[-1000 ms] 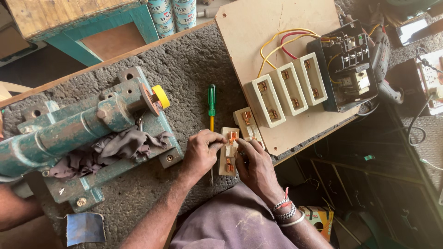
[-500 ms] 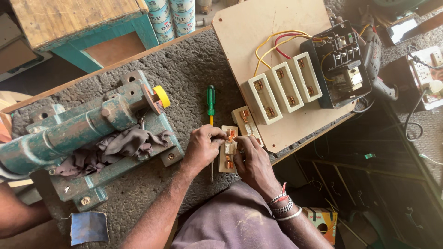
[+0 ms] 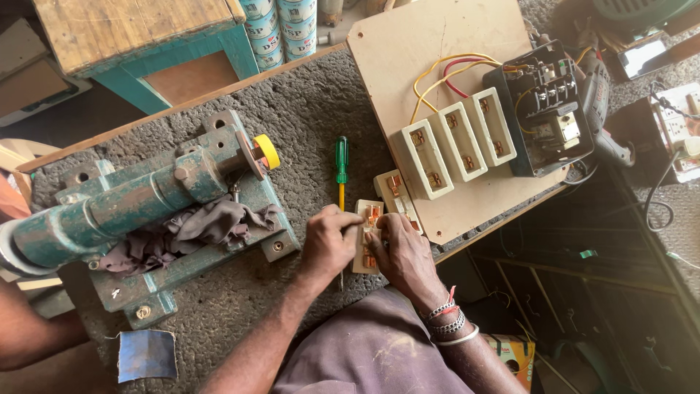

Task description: The person strips the insulation from a white wire using a yellow utility knife, then uses a screwdriver to connect the wire to terminals on small white electrical components. The person repeats this process on multiple components.

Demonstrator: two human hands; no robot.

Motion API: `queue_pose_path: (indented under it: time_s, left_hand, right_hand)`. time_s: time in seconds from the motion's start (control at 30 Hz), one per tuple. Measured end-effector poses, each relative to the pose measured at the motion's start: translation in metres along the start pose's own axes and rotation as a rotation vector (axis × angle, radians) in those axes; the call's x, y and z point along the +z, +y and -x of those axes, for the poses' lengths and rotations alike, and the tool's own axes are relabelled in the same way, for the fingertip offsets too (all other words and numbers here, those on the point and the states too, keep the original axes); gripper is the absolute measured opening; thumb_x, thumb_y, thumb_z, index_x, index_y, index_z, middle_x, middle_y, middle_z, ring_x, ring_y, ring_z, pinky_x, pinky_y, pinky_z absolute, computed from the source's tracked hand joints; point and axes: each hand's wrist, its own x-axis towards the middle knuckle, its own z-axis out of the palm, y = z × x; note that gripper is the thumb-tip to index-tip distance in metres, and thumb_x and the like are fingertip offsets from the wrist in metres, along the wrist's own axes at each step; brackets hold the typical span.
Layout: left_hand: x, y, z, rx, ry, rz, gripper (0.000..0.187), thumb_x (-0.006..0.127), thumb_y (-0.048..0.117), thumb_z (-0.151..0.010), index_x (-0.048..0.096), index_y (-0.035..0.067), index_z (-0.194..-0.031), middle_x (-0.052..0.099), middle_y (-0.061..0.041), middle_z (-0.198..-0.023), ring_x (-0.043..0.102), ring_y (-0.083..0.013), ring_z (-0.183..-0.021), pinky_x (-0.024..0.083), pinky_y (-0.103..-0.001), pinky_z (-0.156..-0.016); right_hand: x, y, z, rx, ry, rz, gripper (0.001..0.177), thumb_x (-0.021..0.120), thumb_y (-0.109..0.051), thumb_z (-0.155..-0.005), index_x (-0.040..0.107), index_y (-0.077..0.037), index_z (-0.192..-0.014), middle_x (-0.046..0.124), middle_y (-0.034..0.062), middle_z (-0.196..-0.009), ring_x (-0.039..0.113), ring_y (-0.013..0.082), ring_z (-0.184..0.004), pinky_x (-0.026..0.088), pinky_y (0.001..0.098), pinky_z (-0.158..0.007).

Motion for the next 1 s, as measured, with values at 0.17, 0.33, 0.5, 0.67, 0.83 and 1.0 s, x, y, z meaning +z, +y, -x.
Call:
queue_pose_path:
  time_s: [0.17, 0.33, 0.5, 0.67, 0.83, 1.0]
  left_hand:
    - [-0.006, 0.006, 0.004, 0.089, -0.072, 0.003, 0.018, 0.068, 0.004, -0.088, 0.077, -0.003, -0.103, 0.066, -0.014, -0.083, 0.062, -0.0192, -0.064, 0.053, -0.033, -0.047]
    - [-0.017, 0.012, 0.014, 0.176, -0.097, 0.112, 0.027, 0.065, 0.007, -0.089, 0.072, -0.01, -0.108, 0.062, -0.019, -0.096, 0.065, -0.022, -0.078, 0.058, -0.03, -0.059]
    - [-0.014, 0.015, 0.012, 0.132, -0.137, 0.112, 0.027, 0.065, 0.008, -0.091, 0.074, -0.007, -0.111, 0.063, -0.019, -0.1, 0.066, -0.024, -0.082, 0.06, -0.034, -0.063]
    - [-0.016, 0.016, 0.015, 0.162, -0.123, 0.15, 0.029, 0.065, 0.005, -0.089, 0.072, -0.009, -0.114, 0.062, -0.02, -0.106, 0.068, -0.0255, -0.089, 0.063, -0.035, -0.072]
    - [-0.018, 0.028, 0.013, 0.008, -0.199, 0.143, 0.031, 0.065, 0.009, -0.09, 0.071, -0.007, -0.117, 0.059, -0.019, -0.105, 0.067, -0.0249, -0.085, 0.063, -0.034, -0.068]
    - [-0.019, 0.034, 0.015, 0.05, -0.188, 0.101, 0.039, 0.072, 0.016, -0.087, 0.069, -0.011, -0.116, 0.057, -0.02, -0.099, 0.065, -0.0284, -0.083, 0.061, -0.04, -0.068]
  right_hand:
    - [0.003, 0.002, -0.001, -0.049, 0.044, -0.011, 0.028, 0.067, -0.029, -0.097, 0.059, -0.006, -0.11, 0.066, 0.0125, -0.095, 0.069, 0.0304, -0.078, 0.055, 0.0433, -0.065]
    - [0.003, 0.001, 0.001, -0.07, 0.054, -0.063, 0.027, 0.069, -0.027, -0.096, 0.062, -0.005, -0.109, 0.065, 0.011, -0.091, 0.068, 0.0257, -0.075, 0.055, 0.0396, -0.063]
    - [0.008, 0.001, -0.001, 0.003, 0.099, -0.132, 0.018, 0.075, -0.019, -0.091, 0.068, -0.005, -0.1, 0.057, 0.0093, -0.074, 0.056, 0.0237, -0.061, 0.046, 0.0368, -0.057]
    - [0.017, -0.004, 0.001, -0.139, 0.153, -0.223, 0.009, 0.07, -0.007, -0.092, 0.069, -0.005, -0.101, 0.057, 0.0066, -0.074, 0.054, 0.0175, -0.062, 0.044, 0.0316, -0.057]
    - [-0.011, 0.002, -0.007, 0.155, -0.074, -0.422, 0.02, 0.068, -0.006, -0.093, 0.072, -0.008, -0.112, 0.071, 0.0065, -0.078, 0.064, 0.0129, -0.064, 0.049, 0.0259, -0.055]
    - [-0.045, 0.012, -0.027, 0.103, -0.002, -0.193, 0.021, 0.066, -0.007, -0.095, 0.074, -0.011, -0.114, 0.077, 0.0059, -0.096, 0.075, 0.0165, -0.072, 0.058, 0.0274, -0.059]
